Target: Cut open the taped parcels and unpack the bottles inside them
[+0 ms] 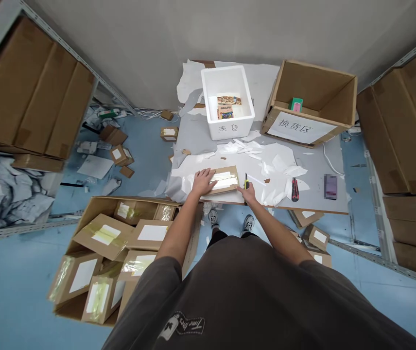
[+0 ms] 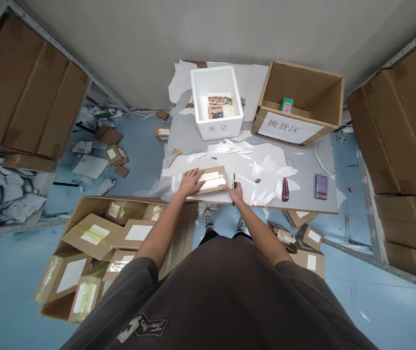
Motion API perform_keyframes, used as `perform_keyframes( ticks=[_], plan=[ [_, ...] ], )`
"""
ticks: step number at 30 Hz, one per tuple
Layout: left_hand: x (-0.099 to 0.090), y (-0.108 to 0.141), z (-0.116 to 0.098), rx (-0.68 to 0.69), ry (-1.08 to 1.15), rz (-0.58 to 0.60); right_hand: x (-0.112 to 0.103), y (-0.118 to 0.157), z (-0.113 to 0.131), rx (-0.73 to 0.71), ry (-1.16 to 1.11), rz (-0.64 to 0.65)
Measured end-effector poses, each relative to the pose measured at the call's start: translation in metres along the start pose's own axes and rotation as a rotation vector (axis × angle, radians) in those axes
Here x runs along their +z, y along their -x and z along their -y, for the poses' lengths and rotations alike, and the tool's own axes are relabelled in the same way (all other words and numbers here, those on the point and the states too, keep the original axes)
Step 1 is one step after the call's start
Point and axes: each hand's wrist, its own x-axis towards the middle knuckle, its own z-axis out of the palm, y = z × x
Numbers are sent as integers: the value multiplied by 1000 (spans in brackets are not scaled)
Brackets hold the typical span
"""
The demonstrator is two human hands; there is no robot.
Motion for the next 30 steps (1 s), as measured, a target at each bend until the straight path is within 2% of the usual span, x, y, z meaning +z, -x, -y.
perform_keyframes(
  ticks=[2, 4, 6, 9, 12, 14, 18, 20, 23, 27, 30],
  plan=[
    [9, 20, 1, -65, 9, -2, -1, -22, 13, 0, 42, -64],
    [30, 37, -13, -147, 75, 5, -1, -47, 29, -12, 88, -108],
    [58, 47, -40, -203, 226, -18, 3, -73, 44, -34, 113, -152],
    [96, 48, -88, -288, 488, -132, 8, -100, 64, -79, 77, -180],
    [110, 43, -114, -358, 603, -193, 5, -105, 72, -79, 37, -133],
    [107, 42, -110, -356, 634, -205, -5, -94, 68, -30, -10, -48],
    [96, 44, -78, -306, 857, -188, -26, -52, 34, 54, -118, 108],
    [95, 43, -65, -336, 1041, -131, -31, -31, 14, 76, -134, 135],
    [98, 38, -61, -371, 1259, -41, -26, -9, -3, 99, -184, 119],
    [103, 29, -63, -346, 1423, -44, -20, 2, 5, 80, -204, 65],
    [109, 23, -59, -401, 1557, -33, -28, 2, 21, -28, -168, 123]
  ],
)
